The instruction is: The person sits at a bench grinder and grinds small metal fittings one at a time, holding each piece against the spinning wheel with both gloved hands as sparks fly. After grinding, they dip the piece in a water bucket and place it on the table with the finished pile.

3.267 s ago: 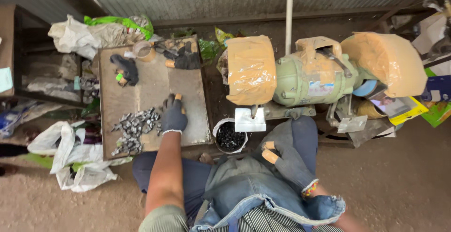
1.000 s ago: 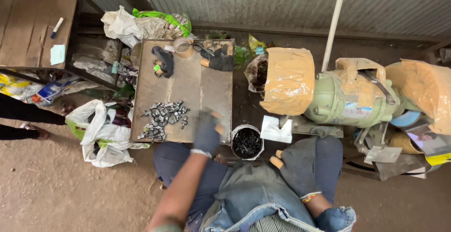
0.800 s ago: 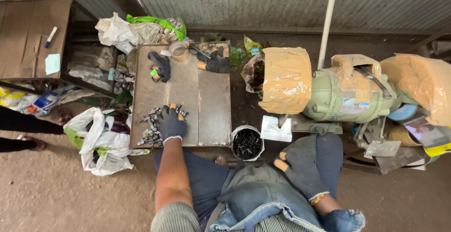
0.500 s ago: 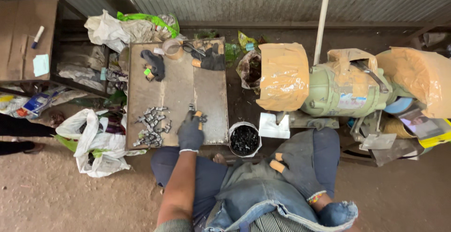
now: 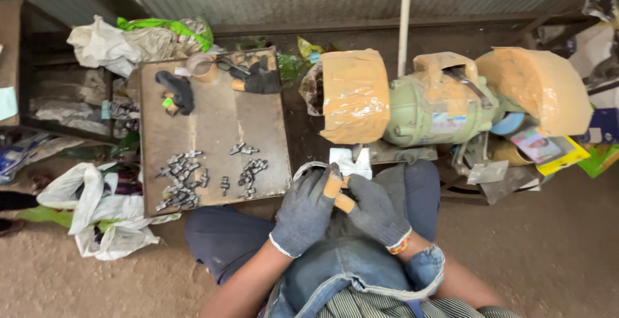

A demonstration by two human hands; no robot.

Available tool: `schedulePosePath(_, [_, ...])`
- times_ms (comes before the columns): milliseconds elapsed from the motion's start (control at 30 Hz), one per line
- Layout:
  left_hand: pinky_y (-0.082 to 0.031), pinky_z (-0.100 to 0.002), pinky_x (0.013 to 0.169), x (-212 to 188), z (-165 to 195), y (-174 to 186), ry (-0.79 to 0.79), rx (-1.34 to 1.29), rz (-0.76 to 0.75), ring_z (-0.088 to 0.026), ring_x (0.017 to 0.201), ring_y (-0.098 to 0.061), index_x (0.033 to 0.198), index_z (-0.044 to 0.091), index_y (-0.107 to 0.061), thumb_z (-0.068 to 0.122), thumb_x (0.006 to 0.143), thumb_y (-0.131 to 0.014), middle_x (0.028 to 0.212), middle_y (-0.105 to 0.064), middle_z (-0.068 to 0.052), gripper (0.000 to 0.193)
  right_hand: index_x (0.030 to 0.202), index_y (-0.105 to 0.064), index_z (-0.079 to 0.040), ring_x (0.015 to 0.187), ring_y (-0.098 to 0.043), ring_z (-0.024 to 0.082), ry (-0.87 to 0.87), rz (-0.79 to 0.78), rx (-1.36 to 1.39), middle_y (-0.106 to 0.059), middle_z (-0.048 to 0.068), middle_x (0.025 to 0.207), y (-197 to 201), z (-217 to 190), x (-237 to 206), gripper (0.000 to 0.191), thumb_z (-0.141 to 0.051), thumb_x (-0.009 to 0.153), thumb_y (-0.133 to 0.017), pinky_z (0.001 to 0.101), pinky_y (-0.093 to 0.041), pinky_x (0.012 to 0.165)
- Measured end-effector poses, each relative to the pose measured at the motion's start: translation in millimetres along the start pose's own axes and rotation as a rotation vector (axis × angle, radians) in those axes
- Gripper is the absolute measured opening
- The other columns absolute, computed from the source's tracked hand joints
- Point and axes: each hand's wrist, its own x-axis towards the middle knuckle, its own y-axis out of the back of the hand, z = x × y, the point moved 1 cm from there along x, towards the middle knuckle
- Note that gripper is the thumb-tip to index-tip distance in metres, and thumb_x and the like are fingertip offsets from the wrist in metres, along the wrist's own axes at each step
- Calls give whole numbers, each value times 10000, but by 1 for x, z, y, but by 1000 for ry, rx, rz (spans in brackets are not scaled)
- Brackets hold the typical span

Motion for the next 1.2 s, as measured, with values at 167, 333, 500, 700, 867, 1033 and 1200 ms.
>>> schedulePosePath(167, [-445, -508, 1013, 33, 0, -1, 119, -234, 70, -423, 1225, -566, 1355, 35, -593, 242, 856, -732, 1391, -575, -211, 559, 1194, -718, -100, 834, -680, 330, 9, 210, -207, -688, 122, 932, 17, 26, -4, 345, -304, 916, -696, 430, -526, 700])
schedulePosePath(333, [-451, -510, 953, 64, -10, -14, 164, -229, 12, -408, 1153, -585, 1160, 54, -698, 285, 806, -766, 1244, -632, -168, 429, 1095, -740, -104, 834, -679, 332, -30, 283, -281, -669, 126, 909, 22, 47, -1, 321, -334, 871, -746, 440, -527, 697])
schedulePosePath(500, [-467, -498, 918, 83, -23, -30, 107, -343, -77, -364, 1050, -625, 1099, 90, -726, 307, 875, -734, 1067, -684, -138, 312, 1071, -757, -115, 895, -684, 318, -39, 341, -226, -684, 124, 980, 18, 59, 18, 293, -332, 874, -749, 422, -537, 737])
schedulePosePath(700, [-469, -502, 882, 88, -38, -36, 37, -319, -190, -385, 1014, -611, 1041, 72, -710, 291, 891, -709, 1054, -661, -161, 266, 1105, -785, -158, 953, -687, 319, 34, 228, -185, -700, 129, 1069, 26, 76, 32, 341, -362, 833, -764, 424, -543, 777])
schedulePosePath(867, [-472, -503, 895, 90, -40, -36, -5, -310, -195, -391, 1028, -603, 1012, 61, -697, 243, 901, -685, 1072, -649, -172, 214, 1097, -765, -143, 991, -694, 304, -12, 152, -168, -714, 100, 1078, 28, 81, 43, 364, -402, 842, -762, 415, -542, 811])
schedulePosePath(1033, [-463, -502, 915, 87, -50, -27, -62, -351, -109, -393, 1067, -591, 1023, 60, -690, 185, 889, -679, 1086, -643, -168, 183, 987, -788, -127, 972, -701, 292, -39, 128, -108, -722, 94, 1034, 28, 73, 53, 345, -411, 791, -797, 408, -532, 810])
schedulePosePath(1200, [-461, -509, 906, 73, -39, -28, 12, -292, -23, -380, 1043, -596, 992, 46, -661, 185, 876, -689, 1061, -637, -148, 183, 898, -775, -115, 959, -717, 267, -21, 196, 17, -731, 78, 1011, 27, 62, 51, 338, -422, 758, -805, 387, -545, 816])
